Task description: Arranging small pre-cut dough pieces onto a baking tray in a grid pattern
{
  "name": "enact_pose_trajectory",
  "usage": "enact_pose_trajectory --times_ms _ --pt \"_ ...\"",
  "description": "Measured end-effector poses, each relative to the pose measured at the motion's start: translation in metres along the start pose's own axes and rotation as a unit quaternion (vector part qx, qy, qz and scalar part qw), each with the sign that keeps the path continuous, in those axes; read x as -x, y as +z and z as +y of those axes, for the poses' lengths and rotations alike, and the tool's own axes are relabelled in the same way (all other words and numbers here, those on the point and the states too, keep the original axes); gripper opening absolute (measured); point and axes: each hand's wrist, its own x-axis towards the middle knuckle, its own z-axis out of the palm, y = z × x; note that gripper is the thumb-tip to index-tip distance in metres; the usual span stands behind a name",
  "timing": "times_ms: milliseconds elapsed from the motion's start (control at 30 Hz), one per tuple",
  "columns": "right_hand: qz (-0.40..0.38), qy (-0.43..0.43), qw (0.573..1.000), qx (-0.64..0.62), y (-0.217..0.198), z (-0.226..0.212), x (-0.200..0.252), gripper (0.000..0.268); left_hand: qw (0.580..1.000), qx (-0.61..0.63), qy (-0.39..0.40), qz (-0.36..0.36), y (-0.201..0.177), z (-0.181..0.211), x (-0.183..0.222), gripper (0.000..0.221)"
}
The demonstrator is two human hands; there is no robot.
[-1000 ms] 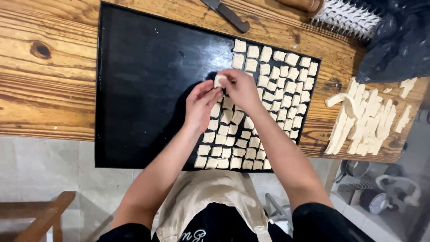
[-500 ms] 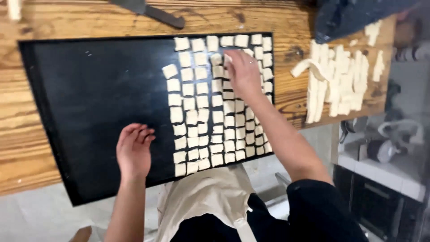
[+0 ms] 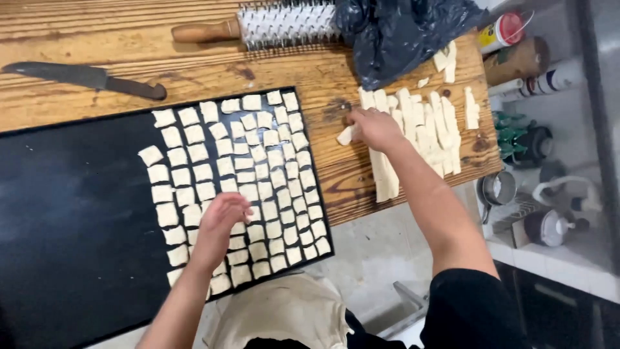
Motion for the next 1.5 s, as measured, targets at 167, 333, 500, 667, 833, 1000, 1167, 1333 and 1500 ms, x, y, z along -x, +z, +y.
enact_pose_trajectory --times_ms 167,333,500,667,833,1000,1167,1333,1500 --pt "0.102 -0.037 0.914 -0.392 -0.028 0.003 0.017 0.043 0.954 -0.200 0.021 -0.221 0.140 -0.021 -0.068 0.067" --pt "0.112 -0.008 0.654 -0.748 -0.021 0.005 0.033 0.056 0.916 -0.263 0.186 -0.239 0.227 -0.029 -0.118 0.090" --pt "0.101 -0.022 0.546 -0.832 -0.029 -0.001 0.022 0.051 0.922 -0.239 0.161 -0.259 0.237 0.008 -0.102 0.064" --pt "0.099 -0.074 0.655 -0.745 -0.061 -0.044 0.032 0.035 0.935 -0.170 0.011 -0.311 0.205 0.031 -0.076 0.033" --pt "0.002 -0.090 0.660 -0.745 -0.088 -0.119 0.045 0.024 0.947 -0.079 -0.009 -0.310 0.147 0.049 -0.015 0.023" --pt "-0.055 -0.201 0.728 -0.654 -0.106 -0.193 0.038 0.019 0.970 -0.103 -0.004 -0.220 0.104 0.086 0.031 0.045" --pt "0.046 -0.021 0.602 -0.797 -0.109 -0.267 0.009 0.026 0.986 -0.038 0.048 -0.154 0.033 0.106 0.050 0.024" --pt "-0.010 0.009 0.627 -0.779 -0.160 -0.369 0.041 0.028 0.998 -0.025 0.047 -0.013 -0.044 0.130 0.060 0.034" --pt "0.085 -0.053 0.726 -0.680 -0.064 -0.430 0.016 0.030 0.987 -0.028 0.130 0.094 -0.095 0.118 0.043 0.051"
